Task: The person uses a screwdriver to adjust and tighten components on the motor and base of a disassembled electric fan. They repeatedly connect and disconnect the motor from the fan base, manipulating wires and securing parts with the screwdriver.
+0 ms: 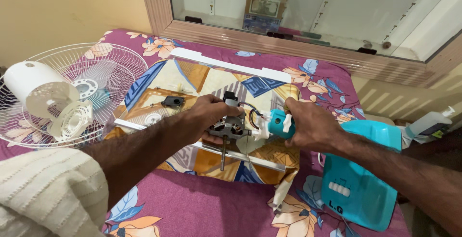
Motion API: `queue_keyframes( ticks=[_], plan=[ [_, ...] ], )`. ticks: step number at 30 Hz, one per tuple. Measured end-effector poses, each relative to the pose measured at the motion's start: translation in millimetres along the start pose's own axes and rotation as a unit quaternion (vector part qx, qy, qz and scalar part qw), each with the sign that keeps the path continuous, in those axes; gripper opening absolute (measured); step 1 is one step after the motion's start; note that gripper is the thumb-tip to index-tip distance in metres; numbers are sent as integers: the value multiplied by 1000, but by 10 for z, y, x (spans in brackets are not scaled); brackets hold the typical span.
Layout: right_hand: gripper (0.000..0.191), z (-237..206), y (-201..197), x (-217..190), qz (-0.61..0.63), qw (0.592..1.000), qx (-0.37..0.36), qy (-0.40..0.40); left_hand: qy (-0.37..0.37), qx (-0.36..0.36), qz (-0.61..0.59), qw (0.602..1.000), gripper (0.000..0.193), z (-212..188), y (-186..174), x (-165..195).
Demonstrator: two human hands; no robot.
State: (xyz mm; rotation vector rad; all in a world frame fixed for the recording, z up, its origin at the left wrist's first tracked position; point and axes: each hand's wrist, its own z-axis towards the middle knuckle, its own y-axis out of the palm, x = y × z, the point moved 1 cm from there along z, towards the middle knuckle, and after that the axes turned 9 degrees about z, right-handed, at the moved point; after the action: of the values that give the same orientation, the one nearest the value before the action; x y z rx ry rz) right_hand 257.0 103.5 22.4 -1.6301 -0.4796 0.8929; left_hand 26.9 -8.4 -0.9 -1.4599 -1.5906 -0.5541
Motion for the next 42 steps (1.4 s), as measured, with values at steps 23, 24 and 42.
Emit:
queue_keyframes(
  ticks=[23, 24, 42],
  plan=[
    [66, 211, 28, 148, 43, 998, -49, -4, 19, 1, 28, 999, 79, 241, -24, -33],
    [66, 224, 34, 164, 47, 998, -52, -1, 10, 6, 32, 999, 80, 244, -26, -31],
    [75, 213, 138, 281, 83, 996, -32, 2, 32, -19, 58, 998, 69, 191, -139, -79]
  ],
)
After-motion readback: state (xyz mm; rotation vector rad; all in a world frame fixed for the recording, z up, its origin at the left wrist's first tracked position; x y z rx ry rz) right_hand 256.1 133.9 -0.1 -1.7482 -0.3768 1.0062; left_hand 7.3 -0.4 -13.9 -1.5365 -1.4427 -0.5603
